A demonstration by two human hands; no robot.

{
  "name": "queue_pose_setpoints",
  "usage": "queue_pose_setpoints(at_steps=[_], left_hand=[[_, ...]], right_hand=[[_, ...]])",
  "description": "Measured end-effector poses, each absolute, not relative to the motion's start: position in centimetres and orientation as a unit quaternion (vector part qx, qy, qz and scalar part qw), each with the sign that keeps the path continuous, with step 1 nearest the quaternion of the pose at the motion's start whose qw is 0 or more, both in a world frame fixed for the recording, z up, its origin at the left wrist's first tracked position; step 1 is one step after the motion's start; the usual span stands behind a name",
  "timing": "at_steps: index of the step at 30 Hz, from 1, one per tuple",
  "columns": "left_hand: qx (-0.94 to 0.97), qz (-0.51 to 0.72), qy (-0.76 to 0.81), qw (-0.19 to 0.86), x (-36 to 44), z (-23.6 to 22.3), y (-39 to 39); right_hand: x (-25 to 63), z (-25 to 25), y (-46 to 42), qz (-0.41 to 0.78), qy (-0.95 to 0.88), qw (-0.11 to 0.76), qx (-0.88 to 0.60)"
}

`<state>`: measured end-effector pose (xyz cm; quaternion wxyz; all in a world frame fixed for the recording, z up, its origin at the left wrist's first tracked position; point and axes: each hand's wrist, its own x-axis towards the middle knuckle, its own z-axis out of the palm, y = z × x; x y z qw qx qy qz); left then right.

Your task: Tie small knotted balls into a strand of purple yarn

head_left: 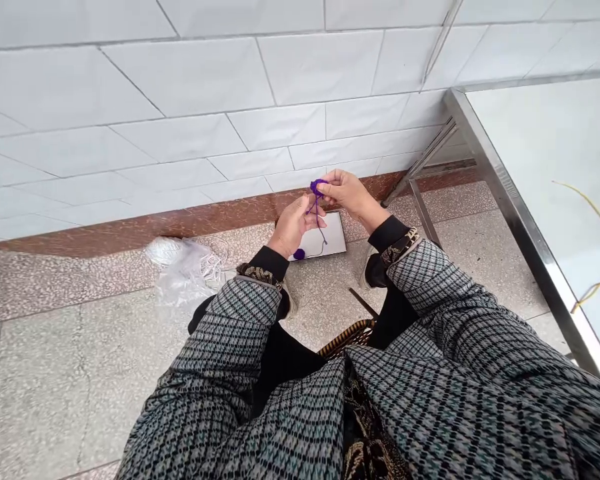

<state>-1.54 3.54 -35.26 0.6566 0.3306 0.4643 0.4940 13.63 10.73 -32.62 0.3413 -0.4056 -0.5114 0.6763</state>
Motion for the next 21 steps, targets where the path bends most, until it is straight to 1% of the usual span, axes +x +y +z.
queue_pose_setpoints(at_steps=[3,5,8,11,13,14,17,19,21], left_hand=[[0.387,0.456,0.511,0.617,-1.4,-34.1,3.4],[0.442,0.409,0.550,0.578,-1.4,-33.6,3.4],[0.561,0.337,0.598,0.463,-1.6,-33.4,3.4],[0.692,0.248,0.603,0.309,-2.0,-33.4,3.3],[0.732,0.209,0.603,0.238,-2.3,-33.6,3.2],[0.739,0.205,0.605,0.217,-2.5,-33.6,3.2],[0.718,0.266,0.605,0.217,-2.7,-33.9,3.4],[0.679,0.334,0.599,0.261,-2.6,-34.1,3.7],[0.624,0.386,0.596,0.326,-2.4,-34.4,3.8]], right_hand=[[13.4,-33.0,10.7,0.639,-0.501,0.356,-0.462],[13.3,-33.3,10.8,0.586,-0.531,0.374,-0.485],[13.6,-33.5,10.9,0.504,-0.590,0.373,-0.509],[14.1,-33.3,10.6,0.451,-0.647,0.313,-0.529],[14.3,-32.9,10.1,0.438,-0.682,0.257,-0.526],[14.4,-32.7,9.9,0.450,-0.692,0.225,-0.518],[14.5,-32.1,9.5,0.547,-0.666,0.155,-0.484],[14.5,-31.8,9.4,0.612,-0.619,0.142,-0.471],[14.7,-31.6,9.4,0.656,-0.576,0.149,-0.464]])
